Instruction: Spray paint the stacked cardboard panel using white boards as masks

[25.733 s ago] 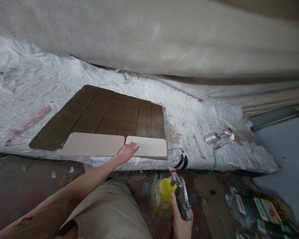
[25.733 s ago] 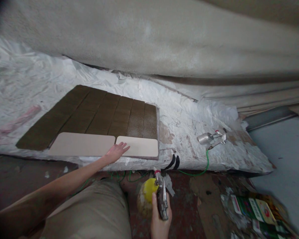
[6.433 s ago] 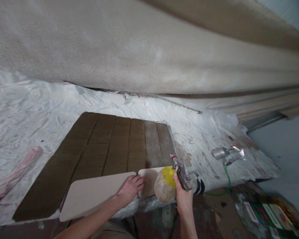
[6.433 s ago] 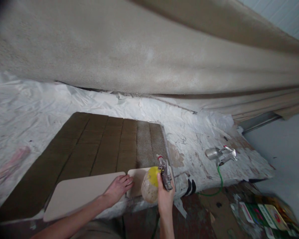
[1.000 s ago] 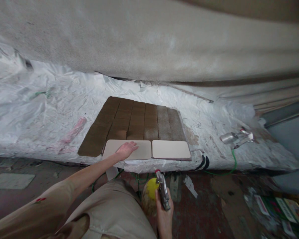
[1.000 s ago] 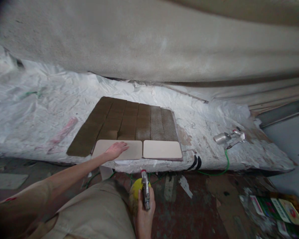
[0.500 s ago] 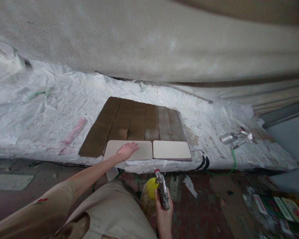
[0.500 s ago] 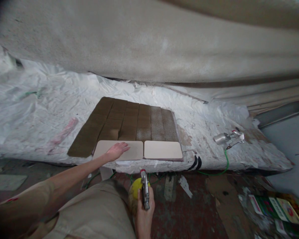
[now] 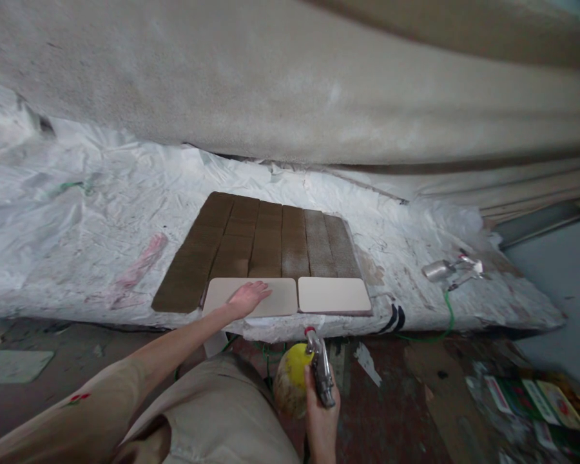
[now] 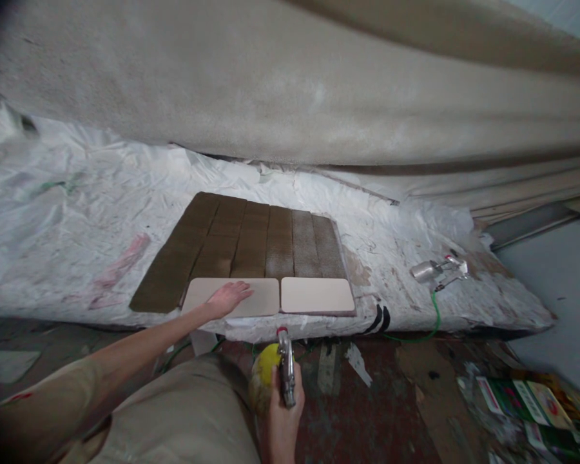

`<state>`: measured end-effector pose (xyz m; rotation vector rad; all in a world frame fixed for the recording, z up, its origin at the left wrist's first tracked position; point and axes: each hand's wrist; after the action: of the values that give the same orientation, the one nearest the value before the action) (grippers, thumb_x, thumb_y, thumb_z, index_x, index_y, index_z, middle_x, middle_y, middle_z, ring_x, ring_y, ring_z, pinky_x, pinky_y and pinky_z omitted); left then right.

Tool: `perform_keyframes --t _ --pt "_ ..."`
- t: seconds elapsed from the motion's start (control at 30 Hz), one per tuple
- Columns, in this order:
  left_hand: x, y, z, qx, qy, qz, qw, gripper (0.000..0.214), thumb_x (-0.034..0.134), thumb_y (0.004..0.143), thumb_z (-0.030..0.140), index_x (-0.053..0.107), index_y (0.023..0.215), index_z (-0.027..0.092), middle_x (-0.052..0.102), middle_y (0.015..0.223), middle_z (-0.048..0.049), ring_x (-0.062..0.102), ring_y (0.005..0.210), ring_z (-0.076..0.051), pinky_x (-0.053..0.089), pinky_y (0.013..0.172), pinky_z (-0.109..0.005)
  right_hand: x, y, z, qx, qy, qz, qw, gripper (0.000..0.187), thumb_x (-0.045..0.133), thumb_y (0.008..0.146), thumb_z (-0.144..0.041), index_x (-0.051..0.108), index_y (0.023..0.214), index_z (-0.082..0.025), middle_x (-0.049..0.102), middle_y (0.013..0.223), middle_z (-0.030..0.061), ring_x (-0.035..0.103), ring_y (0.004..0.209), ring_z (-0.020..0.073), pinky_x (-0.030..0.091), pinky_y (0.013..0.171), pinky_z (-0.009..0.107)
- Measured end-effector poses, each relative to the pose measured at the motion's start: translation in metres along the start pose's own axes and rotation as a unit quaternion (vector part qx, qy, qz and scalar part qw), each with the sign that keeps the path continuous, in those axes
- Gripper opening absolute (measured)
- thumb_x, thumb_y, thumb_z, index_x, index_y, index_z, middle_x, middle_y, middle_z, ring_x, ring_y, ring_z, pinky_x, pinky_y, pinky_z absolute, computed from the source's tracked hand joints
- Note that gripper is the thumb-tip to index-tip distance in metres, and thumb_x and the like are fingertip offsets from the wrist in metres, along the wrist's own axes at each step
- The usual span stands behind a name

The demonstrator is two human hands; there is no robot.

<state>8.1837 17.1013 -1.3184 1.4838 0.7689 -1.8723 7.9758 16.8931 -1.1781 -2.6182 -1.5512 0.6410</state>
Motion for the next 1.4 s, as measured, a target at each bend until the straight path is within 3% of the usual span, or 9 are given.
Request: perform_keyframes --t 0.2,0.37,0.7,0.87,0.97,1.17,1.4 --pt "-0.005 0.0 0.001 0.008 -0.002 -0.005 1.0 0.044 0.044 0.087 0.007 0.055 0.126 0.023 0.053 0.133 -0.0093 0.047 0.122 -0.026 0.043 0.094 -0.041 0.006 0.005 -0.008 -0.008 -0.001 0.045 0.999 0.041 0.067 0.074 -0.049 0.067 0.094 -0.013 0.069 0.083 0.0054 0.062 0.078 0.0205 0.049 0.071 0.029" --pt "-0.008 0.001 0.002 0.019 -0.002 -0.006 1.0 0.043 0.047 0.086 0.007 0.055 0.126 0.022 0.053 0.133 -0.0105 0.047 0.121 -0.026 0.043 0.093 -0.04 0.012 0.001 -0.016 0.003 0.008 0.04 0.999 0.042 0.067 0.074 -0.052 0.064 0.092 -0.014 0.069 0.089 0.0064 0.062 0.08 0.0205 0.049 0.071 0.028" --pt "-0.004 0.003 0.0 0.042 0.0 0.015 0.999 0.041 0.047 0.086 0.007 0.056 0.124 0.02 0.056 0.127 -0.0126 0.049 0.118 -0.026 0.045 0.087 -0.039 0.013 -0.001 -0.007 -0.008 -0.001 0.08 0.997 0.037 0.07 0.071 -0.046 0.065 0.089 -0.014 0.066 0.073 0.0019 0.06 0.073 0.0195 0.049 0.071 0.029" --pt "0.001 0.004 0.0 0.048 0.005 0.021 0.999 0.04 0.048 0.086 0.007 0.056 0.123 0.02 0.055 0.127 -0.0127 0.049 0.118 -0.026 0.045 0.087 -0.039 0.018 -0.01 -0.022 0.026 0.026 0.074 0.997 0.04 0.07 0.071 -0.051 0.067 0.09 -0.016 0.069 0.078 0.0039 0.063 0.079 0.022 0.049 0.072 0.029" --pt "0.001 0.005 0.0 0.05 0.004 0.014 0.999 0.039 0.049 0.086 0.008 0.056 0.122 0.02 0.056 0.127 -0.012 0.049 0.118 -0.027 0.045 0.087 -0.04 0.019 -0.015 -0.016 0.036 0.023 0.061 0.997 0.043 0.071 0.071 -0.05 0.068 0.093 -0.014 0.071 0.08 0.0049 0.063 0.076 0.0214 0.05 0.07 0.029" --pt "0.001 0.005 0.0 0.055 -0.001 0.024 0.998 0.037 0.05 0.086 0.009 0.056 0.121 0.02 0.056 0.126 -0.0124 0.05 0.116 -0.026 0.044 0.086 -0.039 0.017 -0.015 0.003 0.017 -0.006 0.058 0.998 0.04 0.07 0.075 -0.045 0.067 0.096 -0.012 0.071 0.083 0.0055 0.064 0.08 0.0212 0.05 0.072 0.028" --pt "-0.001 0.005 0.001 0.064 0.006 0.013 0.998 0.035 0.049 0.086 0.009 0.056 0.119 0.02 0.057 0.125 -0.0115 0.051 0.115 -0.025 0.045 0.085 -0.038 0.024 -0.012 -0.014 0.005 -0.017 0.089 0.996 0.039 0.071 0.072 -0.043 0.066 0.097 -0.013 0.07 0.084 0.005 0.063 0.078 0.0205 0.05 0.073 0.029"
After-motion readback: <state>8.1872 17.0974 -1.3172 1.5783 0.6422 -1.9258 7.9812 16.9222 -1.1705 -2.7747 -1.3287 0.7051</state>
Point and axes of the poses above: each hand's wrist, its own y-axis towards the middle knuckle, its own x-axis out of the palm, z = x × y
